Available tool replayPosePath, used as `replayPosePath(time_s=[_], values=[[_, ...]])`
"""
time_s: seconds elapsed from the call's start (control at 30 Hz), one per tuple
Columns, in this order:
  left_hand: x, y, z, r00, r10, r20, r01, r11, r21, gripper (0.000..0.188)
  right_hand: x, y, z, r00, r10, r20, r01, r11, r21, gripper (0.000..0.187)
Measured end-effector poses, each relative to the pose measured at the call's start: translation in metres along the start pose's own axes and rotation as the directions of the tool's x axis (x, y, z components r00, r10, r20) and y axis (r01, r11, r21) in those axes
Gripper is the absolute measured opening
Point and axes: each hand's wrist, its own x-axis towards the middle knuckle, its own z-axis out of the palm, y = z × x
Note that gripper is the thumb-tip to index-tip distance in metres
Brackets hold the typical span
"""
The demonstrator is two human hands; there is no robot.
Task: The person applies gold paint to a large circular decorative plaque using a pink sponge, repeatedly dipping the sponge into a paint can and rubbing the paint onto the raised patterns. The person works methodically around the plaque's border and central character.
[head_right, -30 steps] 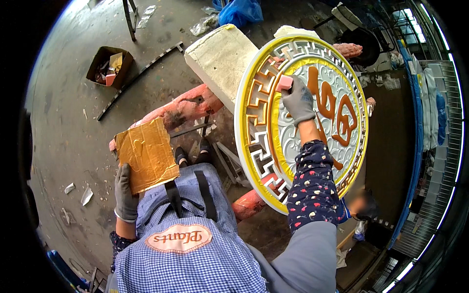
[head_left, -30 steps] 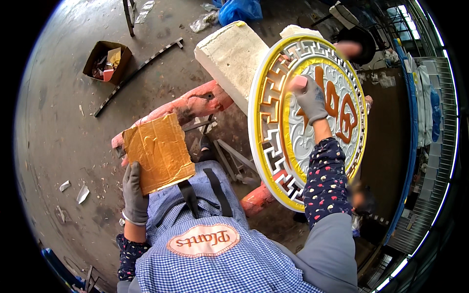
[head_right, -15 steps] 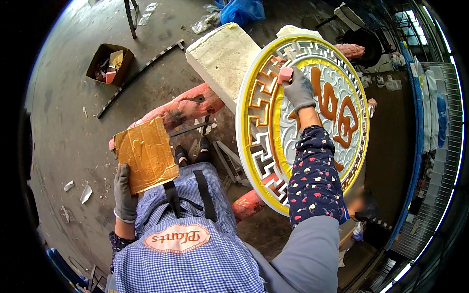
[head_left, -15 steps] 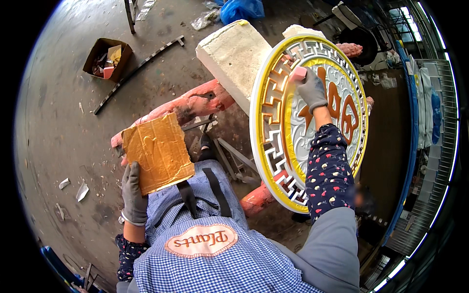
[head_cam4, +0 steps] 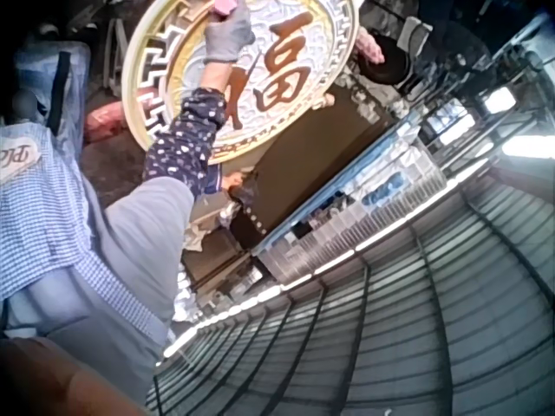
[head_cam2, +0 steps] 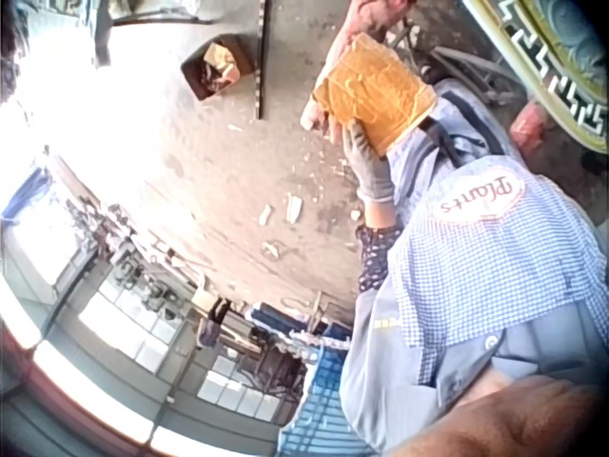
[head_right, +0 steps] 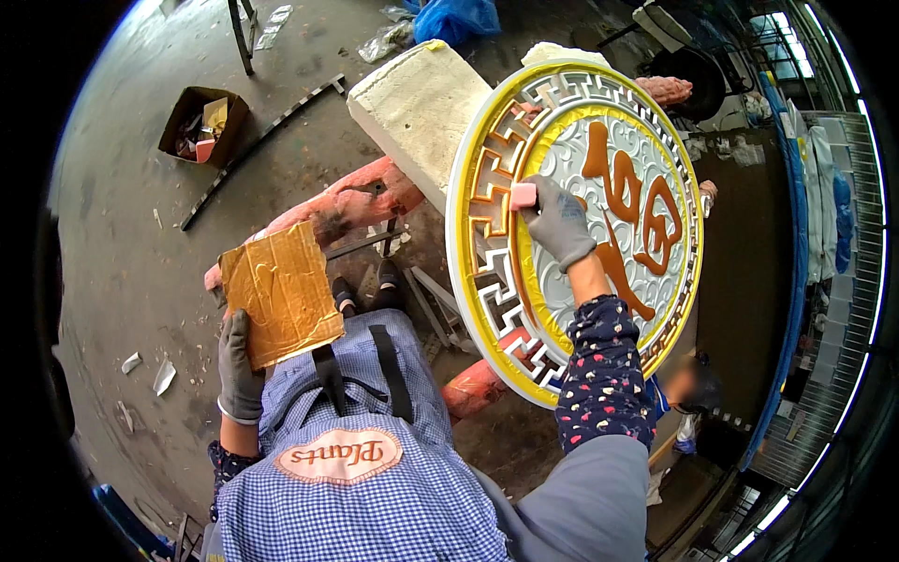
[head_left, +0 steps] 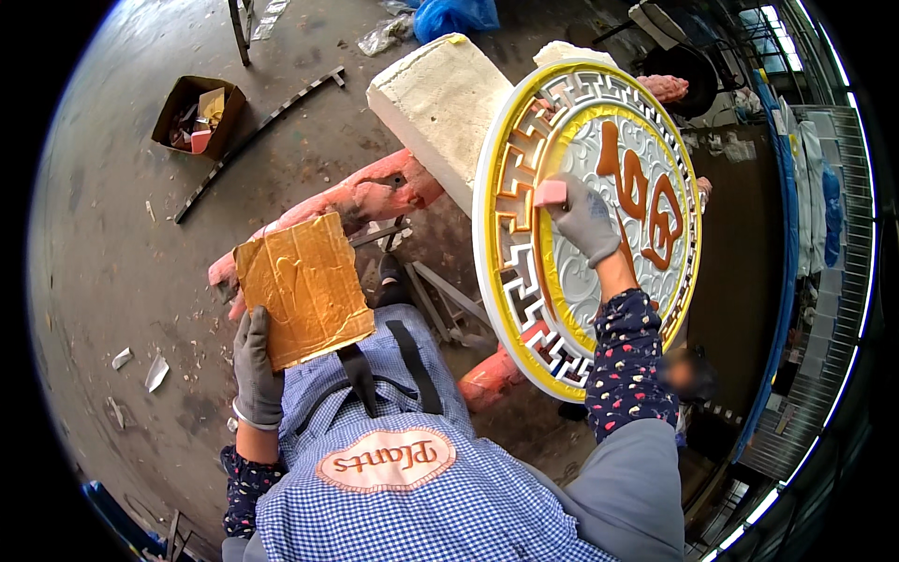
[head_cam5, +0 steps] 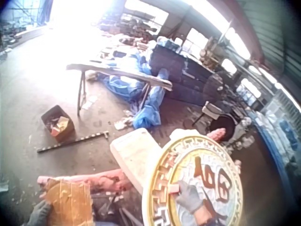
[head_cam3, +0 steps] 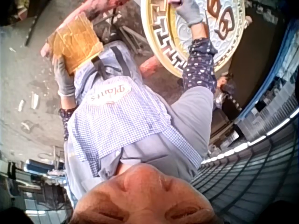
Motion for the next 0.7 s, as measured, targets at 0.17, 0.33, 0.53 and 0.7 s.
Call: replayPosePath(time_s=[0.17,0.33,0.53,0.7], values=[[0.002,-0.013,-0.015,0.979,0.168,0.112,-0.188,0.960,0.207,0.045,-0.035,-0.018,-0.010,0.996,-0.027,0.086,0.025,1.000,0.016,0.031],[0.005,-0.025,-0.030,0.844,0.440,0.308,-0.532,0.605,0.592,0.051,-0.073,-0.027,-0.025,0.953,-0.025,0.303,0.021,1.000,0.017,0.028],[0.001,-0.021,-0.021,0.931,0.313,0.188,-0.365,0.783,0.504,0.039,-0.086,-0.026,-0.036,0.959,-0.010,0.284,-0.007,0.998,0.057,0.030],[-0.005,-0.006,0.001,0.988,0.140,0.059,-0.149,0.970,0.191,0.042,-0.073,-0.023,-0.017,0.996,-0.039,0.086,0.031,0.995,0.092,0.031]])
